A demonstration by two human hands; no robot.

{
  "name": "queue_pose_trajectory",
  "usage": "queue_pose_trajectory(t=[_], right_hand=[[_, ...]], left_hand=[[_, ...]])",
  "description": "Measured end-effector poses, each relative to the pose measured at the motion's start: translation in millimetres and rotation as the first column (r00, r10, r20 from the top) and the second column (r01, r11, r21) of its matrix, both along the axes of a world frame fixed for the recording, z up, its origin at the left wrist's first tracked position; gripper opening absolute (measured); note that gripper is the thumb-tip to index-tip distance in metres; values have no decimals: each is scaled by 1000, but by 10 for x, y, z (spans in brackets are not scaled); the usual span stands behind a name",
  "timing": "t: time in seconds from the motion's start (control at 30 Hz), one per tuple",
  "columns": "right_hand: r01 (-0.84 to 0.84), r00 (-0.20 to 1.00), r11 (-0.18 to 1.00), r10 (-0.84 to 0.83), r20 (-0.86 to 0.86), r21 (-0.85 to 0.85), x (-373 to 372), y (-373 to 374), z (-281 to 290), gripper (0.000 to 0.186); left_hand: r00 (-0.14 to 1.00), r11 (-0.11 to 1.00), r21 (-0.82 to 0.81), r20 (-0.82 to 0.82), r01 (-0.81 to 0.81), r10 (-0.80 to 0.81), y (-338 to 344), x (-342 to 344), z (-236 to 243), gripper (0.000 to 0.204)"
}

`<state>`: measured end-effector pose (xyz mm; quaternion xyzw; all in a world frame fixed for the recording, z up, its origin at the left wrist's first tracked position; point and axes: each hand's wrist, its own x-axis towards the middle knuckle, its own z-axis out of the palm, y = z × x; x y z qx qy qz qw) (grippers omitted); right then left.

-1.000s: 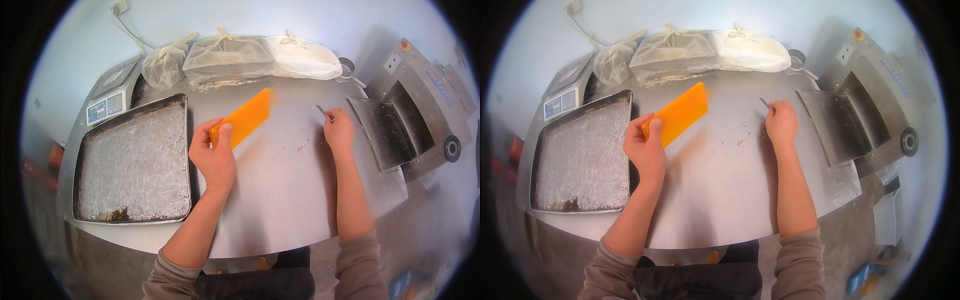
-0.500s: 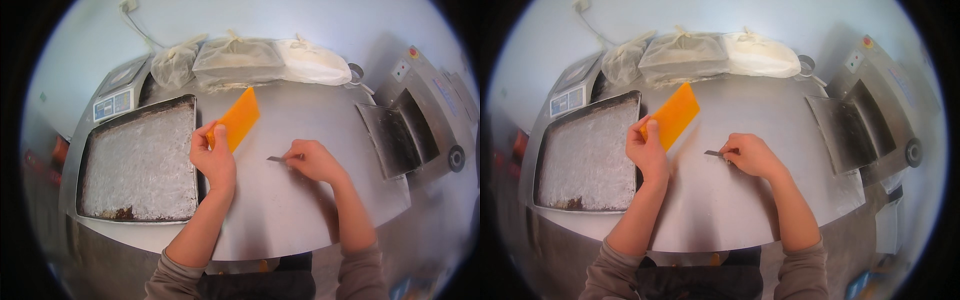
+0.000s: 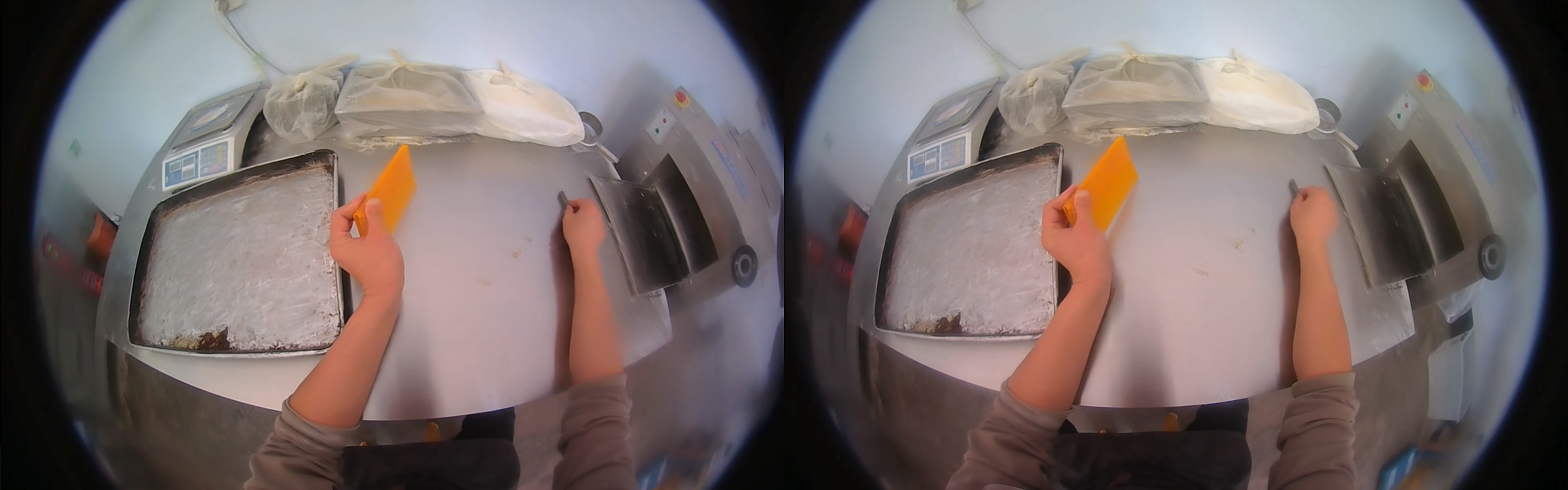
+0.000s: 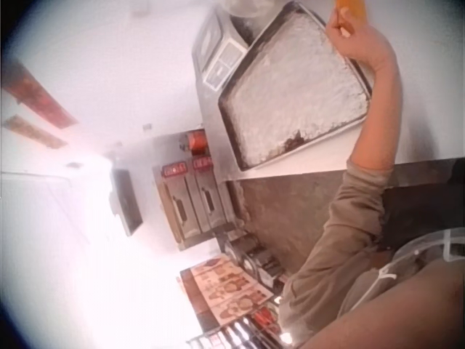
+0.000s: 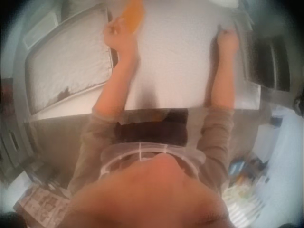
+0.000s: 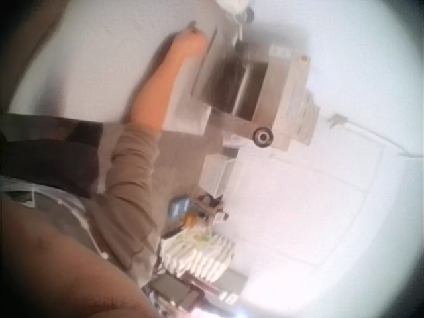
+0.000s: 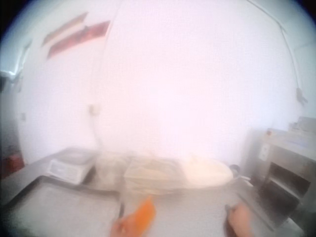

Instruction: The person scores a rectangular sheet of orange dough with a small knife, making parallel lines across the surface and then perpendicular lines to form a grid. The person holds the dough steady with one hand while scoring with the other, then places the scored sheet into a cloth bag.

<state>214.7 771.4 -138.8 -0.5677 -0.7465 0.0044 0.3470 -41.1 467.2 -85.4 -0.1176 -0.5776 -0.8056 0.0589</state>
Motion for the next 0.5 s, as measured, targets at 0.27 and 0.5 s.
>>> queue_pose_trajectory(t=[0.27,0.5], right_hand=[[-748,663,625,718,-210,-224,-990,-1084,192,16],[-665,731,743,626,-271,-78,-241,-1032,360,12]], left_hand=[[992,993,30,56,-118,116,-39,-254,2,21],[990,990,54,55,-132,129,-11,-308,-87,21]])
